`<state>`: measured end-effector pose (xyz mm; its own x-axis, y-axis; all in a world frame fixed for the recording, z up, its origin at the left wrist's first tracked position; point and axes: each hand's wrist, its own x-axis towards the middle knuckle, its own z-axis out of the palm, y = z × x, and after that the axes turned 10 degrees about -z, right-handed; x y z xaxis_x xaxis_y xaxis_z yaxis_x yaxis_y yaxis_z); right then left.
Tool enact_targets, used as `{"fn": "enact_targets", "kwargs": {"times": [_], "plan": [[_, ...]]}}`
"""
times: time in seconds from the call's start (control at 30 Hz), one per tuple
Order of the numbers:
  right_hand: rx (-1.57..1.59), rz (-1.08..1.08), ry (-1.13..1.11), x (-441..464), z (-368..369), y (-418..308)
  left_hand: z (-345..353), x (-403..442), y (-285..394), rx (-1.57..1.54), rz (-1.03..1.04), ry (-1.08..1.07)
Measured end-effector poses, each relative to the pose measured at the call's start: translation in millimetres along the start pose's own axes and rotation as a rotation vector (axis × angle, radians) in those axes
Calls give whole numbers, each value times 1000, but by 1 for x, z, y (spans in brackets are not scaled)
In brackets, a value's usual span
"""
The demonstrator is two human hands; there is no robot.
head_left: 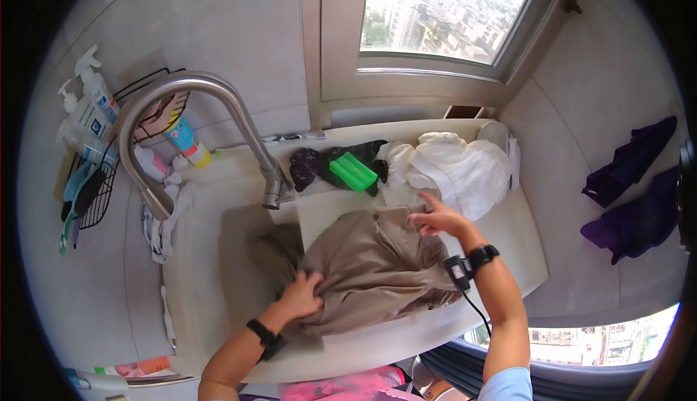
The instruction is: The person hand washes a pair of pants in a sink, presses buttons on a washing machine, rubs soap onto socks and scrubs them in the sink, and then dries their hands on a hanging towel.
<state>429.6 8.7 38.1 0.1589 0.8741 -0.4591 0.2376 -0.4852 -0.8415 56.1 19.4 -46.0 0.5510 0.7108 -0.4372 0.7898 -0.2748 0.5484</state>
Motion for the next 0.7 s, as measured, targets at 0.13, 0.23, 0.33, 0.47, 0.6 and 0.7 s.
{"fn": "enact_targets", "kwargs": {"times": [0.13,0.23,0.33,0.47,0.6,0.7], "plan": [[-418,-127,-155,51,30,-7,4,-28,-25,-46,170,-248],[-955,-100,-4,84,-3,-22,-24,-5,-35,-303,104,403],[-1237,-224,127,98,9,-67,-60,9,-16,-149,102,672],[-1008,-317,153,153,83,-65,-41,11,-9,-246,-158,377],[-1084,-331,124,157,109,-81,-15,8,-16,-202,-325,112],[-988,-460,315,140,103,-92,7,0,-21,-266,-231,71]]}}
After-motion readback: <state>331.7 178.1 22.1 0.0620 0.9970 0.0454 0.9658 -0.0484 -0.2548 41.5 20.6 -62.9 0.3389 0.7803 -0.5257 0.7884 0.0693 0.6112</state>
